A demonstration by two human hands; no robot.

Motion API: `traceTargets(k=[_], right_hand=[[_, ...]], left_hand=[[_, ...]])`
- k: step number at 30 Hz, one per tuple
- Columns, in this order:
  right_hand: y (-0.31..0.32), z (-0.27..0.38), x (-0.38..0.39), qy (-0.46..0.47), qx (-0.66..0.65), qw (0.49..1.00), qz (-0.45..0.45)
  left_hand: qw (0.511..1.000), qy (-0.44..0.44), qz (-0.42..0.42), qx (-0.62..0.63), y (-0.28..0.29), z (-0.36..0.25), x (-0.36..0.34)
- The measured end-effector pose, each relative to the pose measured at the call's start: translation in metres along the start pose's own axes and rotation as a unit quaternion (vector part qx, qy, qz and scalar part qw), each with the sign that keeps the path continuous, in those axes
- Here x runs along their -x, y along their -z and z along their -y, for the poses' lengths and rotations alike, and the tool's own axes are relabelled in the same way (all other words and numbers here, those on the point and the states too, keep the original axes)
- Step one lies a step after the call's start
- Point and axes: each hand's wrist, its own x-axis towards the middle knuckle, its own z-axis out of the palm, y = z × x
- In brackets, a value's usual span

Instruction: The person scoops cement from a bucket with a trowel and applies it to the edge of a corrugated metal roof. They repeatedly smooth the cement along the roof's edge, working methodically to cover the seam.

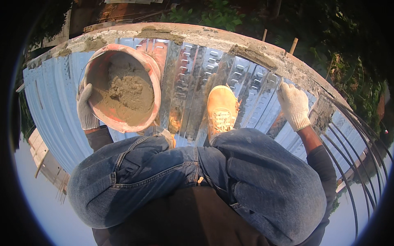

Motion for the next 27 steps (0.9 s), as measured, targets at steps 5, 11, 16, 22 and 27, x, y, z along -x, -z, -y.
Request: traceTargets(k=[5,11,16,22,27], right_hand=[[0.025,-0.007,-0.012,0.019,-0.028,0.998,0.059],[0.032,-0.017,-0.026,-0.025,-0.033,0.999,-0.005],[0.015,-0.006,-0.013,0.004,-0.016,1.0,0.022],[0.043,-0.01,-0.025,0.054,-0.01,0.995,0.085],[0.08,-0.018,-0.051,0.036,-0.005,0.985,0.167]], left_hand=[[1.0,0.0,0.007,0.001,0.001,-0.003,0.001],[1.0,0.003,-0.007,0.006,0.005,0.002,0.002],[1.0,0.007,-0.001,0.004,0.005,0.003,-0.001],[1.0,0.008,0.001,0.0,0.013,0.006,-0.002],[1.0,0.015,0.006,-0.002,0.014,0.007,-0.002]])
